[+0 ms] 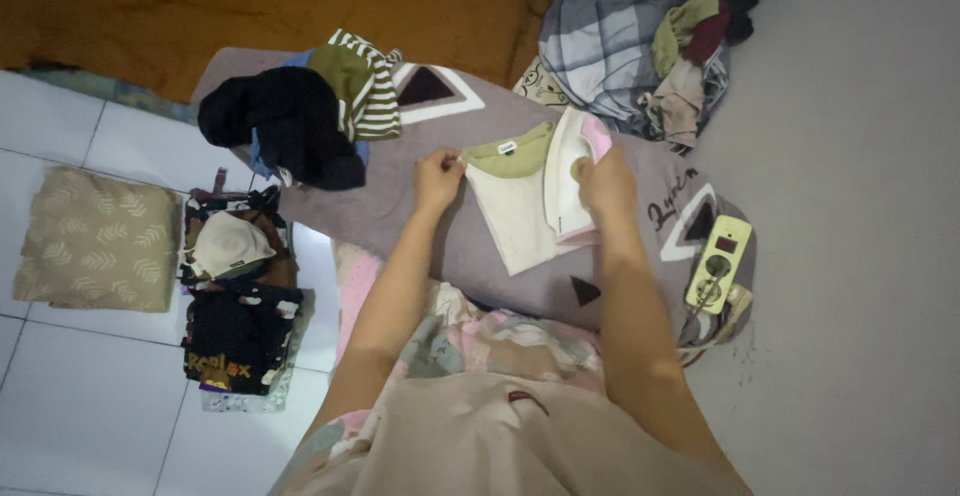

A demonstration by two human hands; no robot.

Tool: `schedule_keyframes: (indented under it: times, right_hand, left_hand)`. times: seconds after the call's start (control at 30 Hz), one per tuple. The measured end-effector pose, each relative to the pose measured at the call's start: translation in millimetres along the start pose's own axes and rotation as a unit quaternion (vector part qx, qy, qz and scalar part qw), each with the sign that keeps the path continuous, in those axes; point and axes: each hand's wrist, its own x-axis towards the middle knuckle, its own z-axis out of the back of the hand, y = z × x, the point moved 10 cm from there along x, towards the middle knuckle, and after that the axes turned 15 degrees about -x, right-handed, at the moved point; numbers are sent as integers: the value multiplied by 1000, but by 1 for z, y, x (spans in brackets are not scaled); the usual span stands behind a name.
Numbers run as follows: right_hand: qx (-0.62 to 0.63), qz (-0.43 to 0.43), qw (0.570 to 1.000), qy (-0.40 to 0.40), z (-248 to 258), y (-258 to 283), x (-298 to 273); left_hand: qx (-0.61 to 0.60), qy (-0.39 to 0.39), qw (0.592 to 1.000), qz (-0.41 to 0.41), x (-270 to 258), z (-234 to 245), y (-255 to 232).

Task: The person irons several pieces of clothing on a bed using a handheld iron. They smooth out a black t-shirt and a light-colored t-shirt, folding them after ironing.

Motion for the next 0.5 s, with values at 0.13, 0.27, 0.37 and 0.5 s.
schedule_keyframes:
  times: [0.13,0.27,0.37,0.5]
  right_hand:
    - [22,-12,999,41,-9,-11,-41]
    - [-23,-12,997,74,-26,-31,-96]
    - [-37,13,999,37,-14,-46,-114]
    - [46,59,997,8,20,-45,-124]
  left_hand:
    - [-6,-2,999,33,2,0,1]
    - [6,-15,1000,7,2,4,-2]
    - [4,-14,1000,11,0,3,3]
    - [-27,12,999,24,14,0,10]
